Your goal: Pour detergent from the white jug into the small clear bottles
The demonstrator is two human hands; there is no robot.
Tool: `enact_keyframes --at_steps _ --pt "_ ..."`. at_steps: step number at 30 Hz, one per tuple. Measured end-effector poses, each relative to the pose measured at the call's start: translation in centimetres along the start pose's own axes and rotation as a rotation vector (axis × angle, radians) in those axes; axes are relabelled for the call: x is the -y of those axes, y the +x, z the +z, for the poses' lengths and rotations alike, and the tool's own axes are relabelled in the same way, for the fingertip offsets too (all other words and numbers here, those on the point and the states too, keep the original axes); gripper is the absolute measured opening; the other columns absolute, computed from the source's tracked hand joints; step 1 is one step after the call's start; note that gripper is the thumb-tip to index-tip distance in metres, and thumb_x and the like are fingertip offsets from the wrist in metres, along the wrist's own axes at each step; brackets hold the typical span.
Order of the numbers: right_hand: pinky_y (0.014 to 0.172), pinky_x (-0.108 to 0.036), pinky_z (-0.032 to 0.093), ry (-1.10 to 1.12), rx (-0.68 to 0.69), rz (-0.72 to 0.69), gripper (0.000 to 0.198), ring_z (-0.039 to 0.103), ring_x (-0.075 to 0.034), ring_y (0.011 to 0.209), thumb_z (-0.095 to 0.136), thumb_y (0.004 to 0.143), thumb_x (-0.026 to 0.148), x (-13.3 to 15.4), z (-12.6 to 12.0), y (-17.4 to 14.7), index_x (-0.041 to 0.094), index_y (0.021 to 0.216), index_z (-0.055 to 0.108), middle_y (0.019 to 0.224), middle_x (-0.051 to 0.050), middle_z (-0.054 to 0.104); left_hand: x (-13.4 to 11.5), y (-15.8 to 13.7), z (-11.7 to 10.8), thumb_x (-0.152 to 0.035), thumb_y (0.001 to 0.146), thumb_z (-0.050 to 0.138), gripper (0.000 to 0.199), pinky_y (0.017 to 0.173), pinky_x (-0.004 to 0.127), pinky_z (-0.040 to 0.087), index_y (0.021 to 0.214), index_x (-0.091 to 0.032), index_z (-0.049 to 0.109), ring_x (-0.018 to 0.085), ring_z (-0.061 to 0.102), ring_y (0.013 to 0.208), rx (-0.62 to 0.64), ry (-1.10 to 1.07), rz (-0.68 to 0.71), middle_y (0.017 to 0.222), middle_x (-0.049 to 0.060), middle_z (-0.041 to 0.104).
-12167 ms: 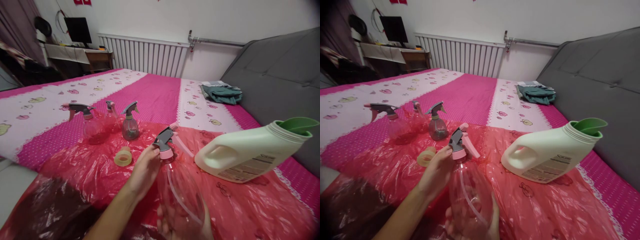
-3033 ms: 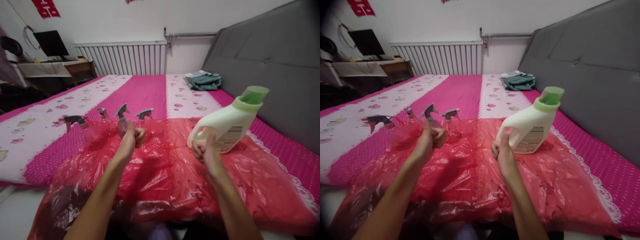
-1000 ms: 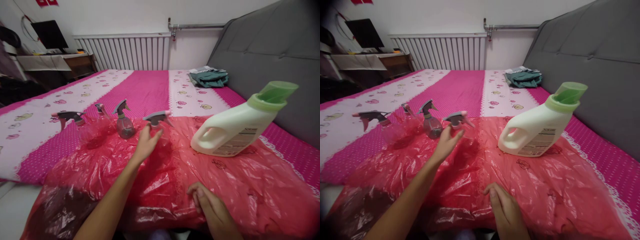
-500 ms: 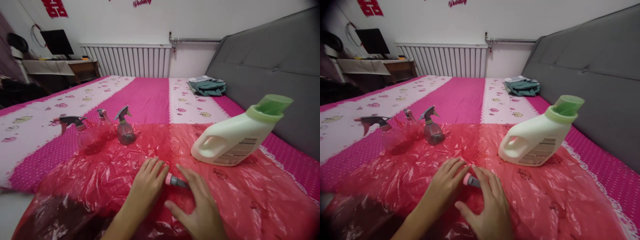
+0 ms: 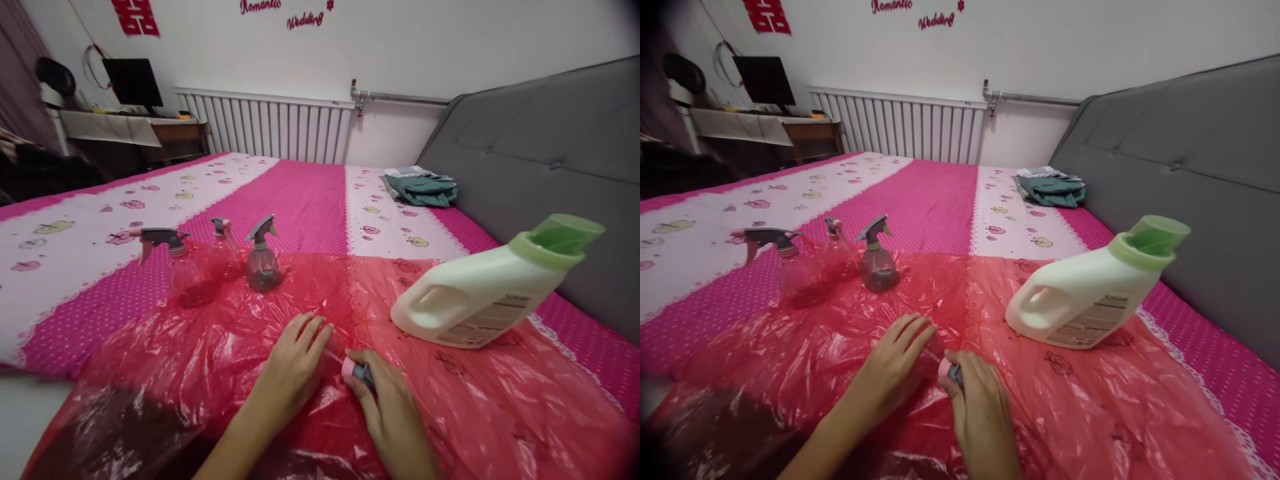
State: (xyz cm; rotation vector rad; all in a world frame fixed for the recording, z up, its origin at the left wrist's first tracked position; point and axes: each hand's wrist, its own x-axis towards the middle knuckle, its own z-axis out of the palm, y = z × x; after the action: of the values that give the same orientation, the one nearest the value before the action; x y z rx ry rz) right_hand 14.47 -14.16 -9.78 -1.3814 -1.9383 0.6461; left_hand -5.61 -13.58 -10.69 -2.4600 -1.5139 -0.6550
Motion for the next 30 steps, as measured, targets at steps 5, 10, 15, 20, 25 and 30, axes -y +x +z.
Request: enact_keyframes --at_steps 5,10,15,20,25,30 --pt "0.073 -0.014 0.032 -0.377 -0.225 -0.417 0.017 0.047 0.000 0.079 0.055 0.091 0.019 0.5 0.5 0.8 0.023 0.099 0.069 0.087 0.004 0.061 1.1 1.0 -0.9 -0.001 0.077 0.059 0.065 0.114 0.058 0.047 0.139 -0.015 0.053 0.034 0.055 0.136 0.106 -0.183 0.016 0.141 0.016 0.064" --pt "0.112 -0.022 0.026 -0.453 -0.235 -0.610 0.034 0.045 -0.002 0.099 0.044 0.093 0.011 0.6 -1.2 2.6 0.030 0.105 0.069 0.099 0.003 0.061 2.5 2.4 -3.0 -0.002 0.069 0.069 0.075 0.115 0.055 0.045 0.140 -0.021 0.052 0.032 0.055 0.135 0.207 -0.400 0.000 0.143 0.013 0.062" --pt "0.126 -0.028 0.019 -0.495 -0.133 -0.649 0.038 0.033 -0.008 0.144 0.052 0.093 0.031 0.8 -3.1 2.6 0.035 0.129 0.060 0.145 0.006 0.044 2.7 2.6 -3.1 -0.005 0.072 0.074 0.074 0.112 0.056 0.047 0.139 -0.021 0.050 0.033 0.056 0.133 0.190 -0.405 -0.029 0.142 0.015 0.062" --pt "0.102 -0.019 0.040 -0.114 -0.193 0.166 0.067 0.046 -0.007 0.129 0.038 0.091 0.072 -0.8 -1.9 1.6 0.033 0.144 0.050 0.143 0.001 0.046 2.1 2.4 -2.4 -0.007 0.074 0.072 0.071 0.113 0.054 0.046 0.139 -0.021 0.047 0.032 0.054 0.135 0.169 -0.355 -0.032 0.143 0.015 0.059" --pt "0.098 -0.010 0.047 0.180 0.145 0.410 0.085 0.055 -0.004 0.120 0.038 0.077 0.089 -2.2 -2.5 1.7 0.026 0.128 0.063 0.133 0.000 0.055 1.5 2.0 -1.6 -0.010 0.075 0.072 0.067 0.115 0.054 0.042 0.137 -0.017 0.046 0.034 0.053 0.134 0.158 -0.262 -0.009 0.141 0.016 0.058" --pt "0.105 0.002 0.044 0.089 0.037 0.118 0.057 0.052 -0.002 0.131 0.065 0.073 0.070 -2.4 -4.5 2.1 0.018 0.095 0.074 0.136 -0.002 0.051 1.5 1.5 -1.5 -0.011 0.076 0.072 0.069 0.117 0.049 0.040 0.139 -0.016 0.045 0.033 0.050 0.134 0.141 -0.289 -0.003 0.141 0.014 0.057"
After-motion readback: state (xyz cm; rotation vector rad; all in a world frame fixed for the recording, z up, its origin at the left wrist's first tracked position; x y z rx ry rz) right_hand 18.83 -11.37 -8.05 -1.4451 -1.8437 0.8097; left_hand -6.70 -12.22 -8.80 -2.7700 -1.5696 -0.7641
